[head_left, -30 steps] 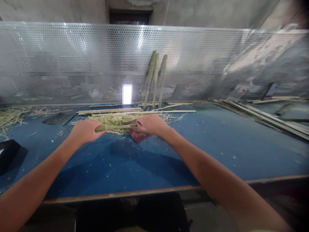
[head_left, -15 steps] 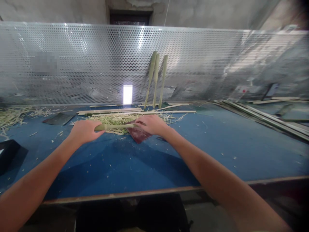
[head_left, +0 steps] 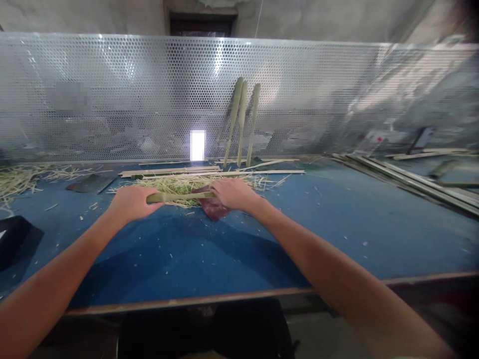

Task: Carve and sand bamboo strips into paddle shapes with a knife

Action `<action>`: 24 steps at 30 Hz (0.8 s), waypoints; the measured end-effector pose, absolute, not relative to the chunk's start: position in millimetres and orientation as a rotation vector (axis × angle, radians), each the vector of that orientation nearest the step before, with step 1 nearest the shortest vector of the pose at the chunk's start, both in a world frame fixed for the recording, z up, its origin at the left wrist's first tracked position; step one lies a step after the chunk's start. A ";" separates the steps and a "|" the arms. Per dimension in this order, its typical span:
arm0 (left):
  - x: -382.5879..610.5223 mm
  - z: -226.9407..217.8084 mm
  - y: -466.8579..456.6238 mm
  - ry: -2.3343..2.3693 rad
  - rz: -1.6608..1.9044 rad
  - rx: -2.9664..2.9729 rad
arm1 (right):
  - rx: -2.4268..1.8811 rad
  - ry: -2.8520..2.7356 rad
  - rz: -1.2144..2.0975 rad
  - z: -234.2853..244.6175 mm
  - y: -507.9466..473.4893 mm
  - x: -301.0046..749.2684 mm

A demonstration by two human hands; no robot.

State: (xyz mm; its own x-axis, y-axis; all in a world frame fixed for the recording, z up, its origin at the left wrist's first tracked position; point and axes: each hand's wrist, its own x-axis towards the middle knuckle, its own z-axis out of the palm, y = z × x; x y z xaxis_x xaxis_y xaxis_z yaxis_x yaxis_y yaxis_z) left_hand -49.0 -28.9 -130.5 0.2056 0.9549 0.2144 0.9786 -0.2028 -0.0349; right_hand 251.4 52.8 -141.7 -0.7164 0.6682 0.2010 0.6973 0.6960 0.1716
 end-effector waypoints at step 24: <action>-52.4 -129.4 -27.6 -1.873 -0.214 -2.259 | -1.281 -2.519 -0.197 -133.5 64.6 269.5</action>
State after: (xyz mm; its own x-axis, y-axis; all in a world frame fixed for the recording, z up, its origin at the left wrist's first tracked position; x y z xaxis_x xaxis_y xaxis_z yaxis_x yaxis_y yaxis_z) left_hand -52.4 -27.6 -129.4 0.1872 0.9533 0.2369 0.9822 -0.1778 -0.0605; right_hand 269.5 64.6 -133.5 -0.5535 0.7640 0.3317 0.8062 0.5914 -0.0170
